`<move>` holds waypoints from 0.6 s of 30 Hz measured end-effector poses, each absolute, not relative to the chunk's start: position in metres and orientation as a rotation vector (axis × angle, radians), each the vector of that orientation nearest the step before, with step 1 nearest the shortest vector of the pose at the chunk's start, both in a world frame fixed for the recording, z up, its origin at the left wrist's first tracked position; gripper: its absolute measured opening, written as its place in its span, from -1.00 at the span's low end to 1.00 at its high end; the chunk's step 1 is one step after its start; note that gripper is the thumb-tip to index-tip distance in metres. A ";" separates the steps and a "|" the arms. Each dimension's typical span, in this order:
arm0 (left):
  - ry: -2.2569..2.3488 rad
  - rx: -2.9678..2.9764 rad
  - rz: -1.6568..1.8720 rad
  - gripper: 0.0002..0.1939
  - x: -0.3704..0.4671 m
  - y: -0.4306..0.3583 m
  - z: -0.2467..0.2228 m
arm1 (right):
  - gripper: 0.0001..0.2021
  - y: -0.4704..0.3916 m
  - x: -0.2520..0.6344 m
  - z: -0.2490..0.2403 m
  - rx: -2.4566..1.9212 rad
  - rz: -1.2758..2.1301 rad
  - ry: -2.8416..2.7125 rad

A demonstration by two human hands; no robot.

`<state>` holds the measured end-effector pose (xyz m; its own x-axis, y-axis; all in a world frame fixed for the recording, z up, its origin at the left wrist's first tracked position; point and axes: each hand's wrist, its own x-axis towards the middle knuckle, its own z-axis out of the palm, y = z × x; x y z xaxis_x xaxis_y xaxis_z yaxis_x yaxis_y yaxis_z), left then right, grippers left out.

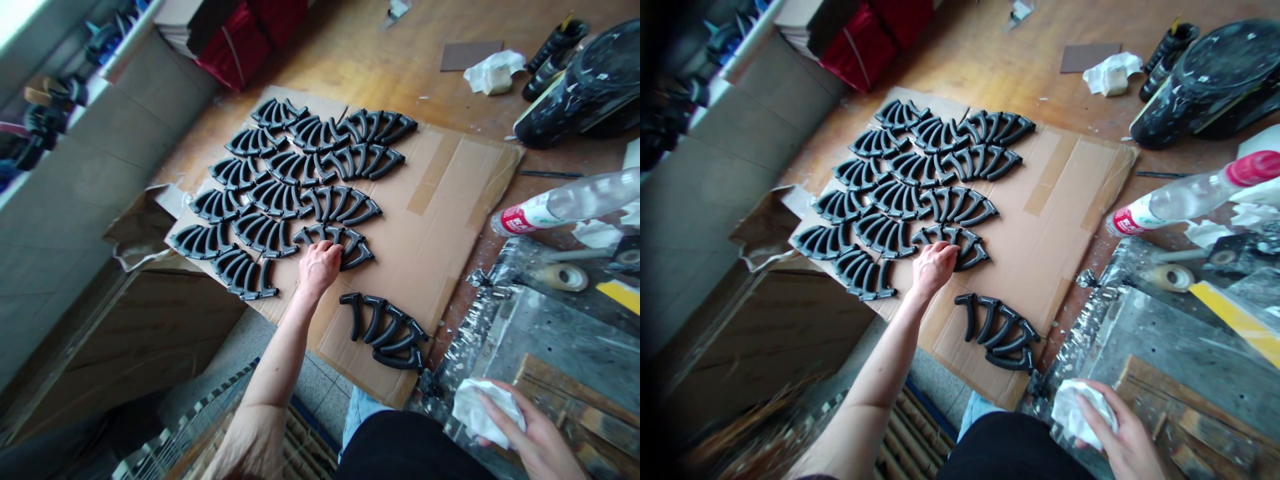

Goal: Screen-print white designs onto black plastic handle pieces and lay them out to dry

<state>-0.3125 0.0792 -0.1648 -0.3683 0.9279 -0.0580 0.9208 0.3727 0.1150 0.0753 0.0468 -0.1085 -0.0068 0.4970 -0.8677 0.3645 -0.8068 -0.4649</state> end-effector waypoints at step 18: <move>2.551 1.714 0.124 -0.72 -0.313 0.078 -0.173 | -0.48 0.044 0.076 -0.113 -2.091 1.890 -1.017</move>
<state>-0.3131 0.0781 -0.1729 -0.3777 0.9259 -0.0093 0.9206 0.3766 0.1033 0.0758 0.0441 -0.1131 -0.0206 0.5624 -0.8266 0.3801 -0.7603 -0.5268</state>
